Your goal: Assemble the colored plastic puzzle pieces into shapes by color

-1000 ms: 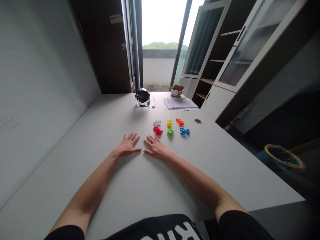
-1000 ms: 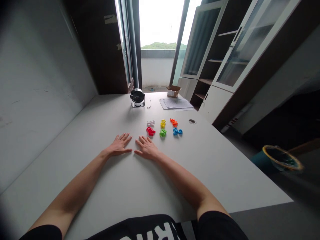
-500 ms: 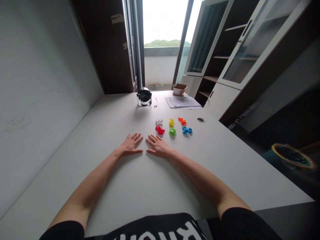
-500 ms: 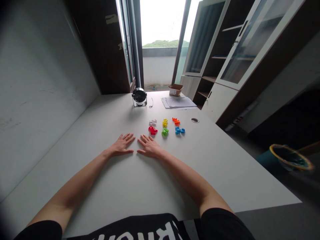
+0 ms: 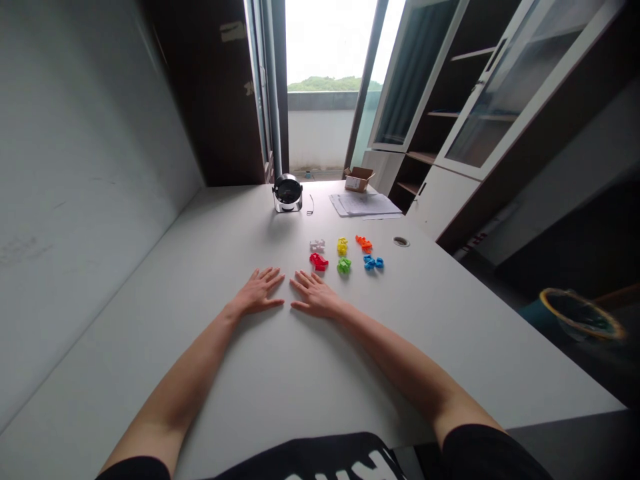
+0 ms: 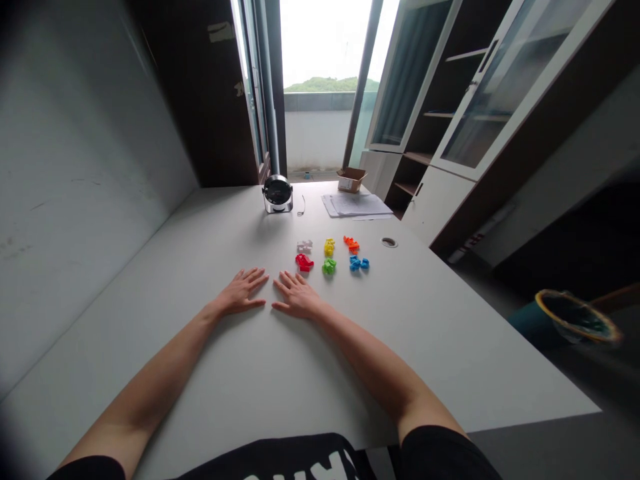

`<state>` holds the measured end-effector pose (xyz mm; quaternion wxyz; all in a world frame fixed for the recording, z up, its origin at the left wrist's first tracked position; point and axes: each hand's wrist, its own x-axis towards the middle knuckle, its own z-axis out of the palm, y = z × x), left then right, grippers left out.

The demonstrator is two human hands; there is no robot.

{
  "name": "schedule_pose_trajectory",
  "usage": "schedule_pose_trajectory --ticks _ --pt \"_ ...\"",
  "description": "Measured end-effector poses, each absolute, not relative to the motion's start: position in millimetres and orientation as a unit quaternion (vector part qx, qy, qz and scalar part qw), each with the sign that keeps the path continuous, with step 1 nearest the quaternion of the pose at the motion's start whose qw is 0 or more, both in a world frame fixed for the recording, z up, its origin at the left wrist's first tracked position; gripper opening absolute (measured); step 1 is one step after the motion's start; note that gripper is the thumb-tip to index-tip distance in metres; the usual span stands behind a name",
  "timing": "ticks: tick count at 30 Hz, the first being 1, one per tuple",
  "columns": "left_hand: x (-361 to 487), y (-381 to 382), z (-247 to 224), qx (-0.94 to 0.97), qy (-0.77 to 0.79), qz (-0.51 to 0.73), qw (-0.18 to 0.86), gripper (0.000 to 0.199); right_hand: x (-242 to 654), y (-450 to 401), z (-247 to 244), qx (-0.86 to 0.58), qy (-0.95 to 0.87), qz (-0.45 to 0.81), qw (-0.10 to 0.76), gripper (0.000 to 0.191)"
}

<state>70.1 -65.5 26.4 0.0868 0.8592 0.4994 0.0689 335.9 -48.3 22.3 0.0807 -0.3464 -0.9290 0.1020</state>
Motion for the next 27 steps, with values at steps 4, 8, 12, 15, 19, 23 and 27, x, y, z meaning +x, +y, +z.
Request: schedule_pose_trajectory --ticks 4,8,12,15,19,23,27 --pt "67 -68 25 0.857 0.498 0.092 0.097 0.078 334 -48 20 -0.348 -0.929 0.097 0.078 0.082" --pt "63 -74 23 0.849 0.506 0.11 0.103 0.07 337 -53 21 -0.351 -0.928 0.096 0.084 0.076" --pt "63 -81 24 0.844 0.514 0.107 0.107 0.065 349 -60 23 -0.342 -0.929 0.104 0.099 0.067" --pt "64 -84 27 0.842 0.518 0.105 0.107 0.065 354 -62 23 -0.342 -0.926 0.115 0.109 0.064" --pt "63 -86 29 0.847 0.51 0.106 0.111 0.065 354 -62 21 -0.346 -0.924 0.115 0.113 0.063" --pt "61 -85 28 0.849 0.505 0.114 0.108 0.065 352 -60 21 -0.349 -0.923 0.116 0.112 0.062" --pt "61 -82 24 0.854 0.497 0.121 0.093 0.065 352 -58 22 -0.348 -0.925 0.115 0.104 0.064"
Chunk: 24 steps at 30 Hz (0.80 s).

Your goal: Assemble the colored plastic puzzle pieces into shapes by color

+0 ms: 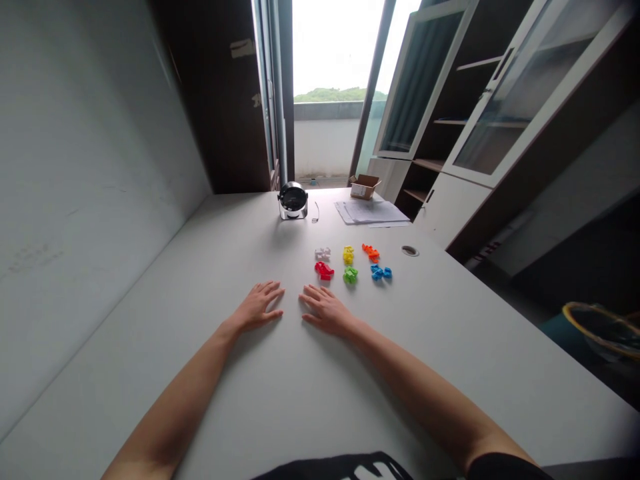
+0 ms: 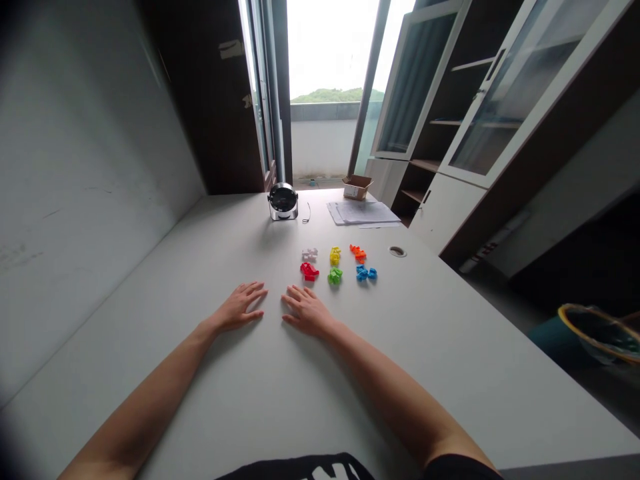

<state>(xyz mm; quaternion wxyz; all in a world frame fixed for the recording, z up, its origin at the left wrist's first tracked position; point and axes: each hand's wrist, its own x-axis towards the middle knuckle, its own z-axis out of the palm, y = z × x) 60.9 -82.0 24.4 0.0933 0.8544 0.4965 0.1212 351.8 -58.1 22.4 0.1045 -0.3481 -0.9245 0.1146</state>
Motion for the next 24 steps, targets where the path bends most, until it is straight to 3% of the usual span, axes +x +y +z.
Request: schedule_pose_trajectory --ticks 9,24 --pt "63 -83 23 0.87 0.481 0.062 0.085 0.091 352 -57 29 -0.325 -0.939 0.1 0.043 0.069" --pt "78 -76 21 0.872 0.483 0.026 0.067 0.091 352 -54 21 -0.321 -0.939 0.093 0.077 0.081"
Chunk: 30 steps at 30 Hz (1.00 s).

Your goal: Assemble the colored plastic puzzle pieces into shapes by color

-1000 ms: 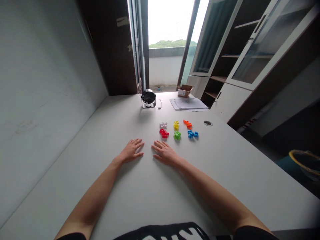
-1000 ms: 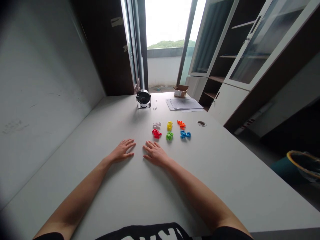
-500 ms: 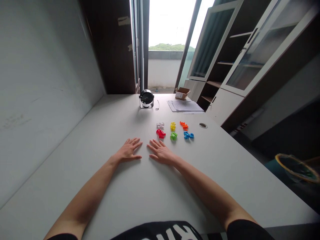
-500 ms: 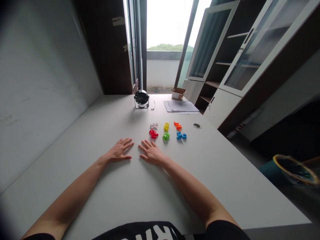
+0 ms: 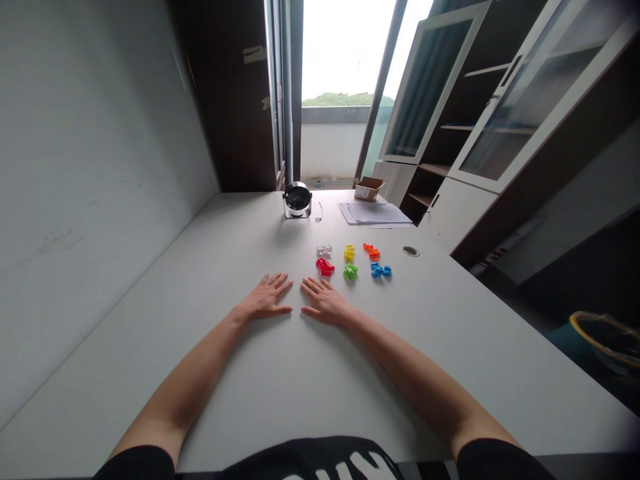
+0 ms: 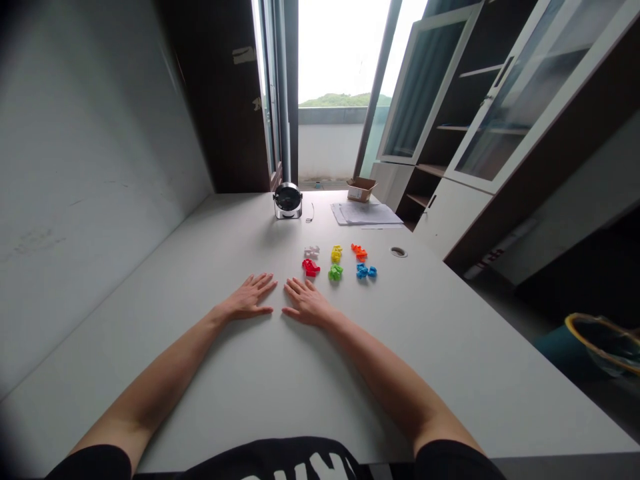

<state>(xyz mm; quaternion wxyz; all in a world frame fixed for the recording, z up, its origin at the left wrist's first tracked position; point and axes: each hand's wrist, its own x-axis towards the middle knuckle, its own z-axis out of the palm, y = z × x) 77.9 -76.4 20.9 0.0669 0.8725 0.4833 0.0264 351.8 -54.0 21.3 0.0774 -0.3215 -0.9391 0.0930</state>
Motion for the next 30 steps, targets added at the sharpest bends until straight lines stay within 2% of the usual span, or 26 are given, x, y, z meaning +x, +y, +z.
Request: schedule_pose_trajectory --ticks 30 --pt "74.9 -77.9 22.3 0.869 0.483 0.067 0.08 0.078 354.0 -51.6 29.0 -0.338 -0.933 0.097 0.074 0.074"
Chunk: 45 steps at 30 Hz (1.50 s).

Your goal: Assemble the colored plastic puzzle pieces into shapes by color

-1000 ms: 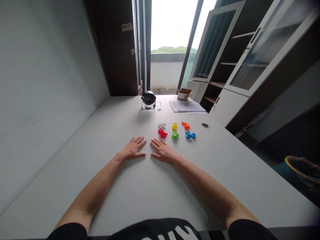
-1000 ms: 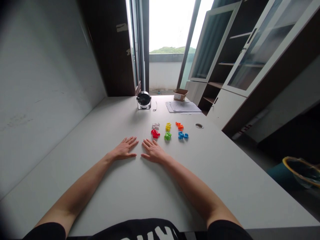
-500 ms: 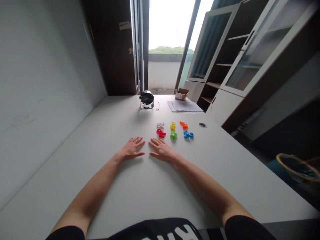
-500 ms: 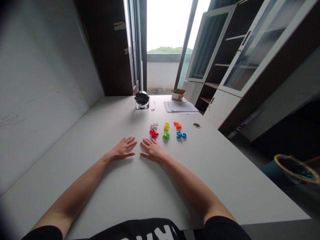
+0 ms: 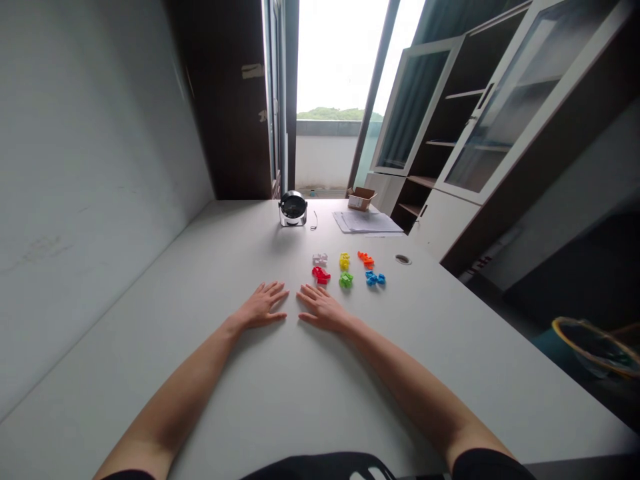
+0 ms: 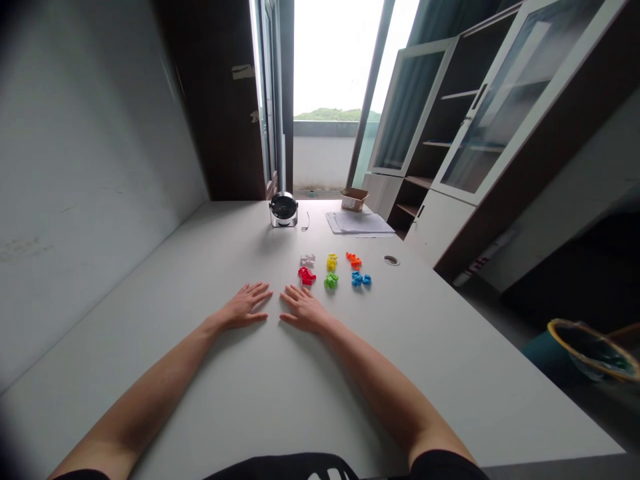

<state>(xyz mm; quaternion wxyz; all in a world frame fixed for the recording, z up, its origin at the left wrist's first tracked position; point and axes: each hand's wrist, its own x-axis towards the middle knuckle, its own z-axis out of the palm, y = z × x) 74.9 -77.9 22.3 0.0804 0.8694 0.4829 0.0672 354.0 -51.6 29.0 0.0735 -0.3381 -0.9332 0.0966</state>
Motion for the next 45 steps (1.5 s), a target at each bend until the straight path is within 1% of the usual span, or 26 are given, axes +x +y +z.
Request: schedule_pose_trajectory --ticks 16,45 --pt "74.9 -80.0 23.8 0.867 0.485 0.076 0.085 0.074 354.8 -47.9 22.7 -0.337 -0.932 0.1 0.088 0.07" --pt "75.3 -79.3 23.8 0.866 0.486 0.082 0.086 0.073 354.8 -48.0 23.4 -0.336 -0.931 0.103 0.095 0.07"
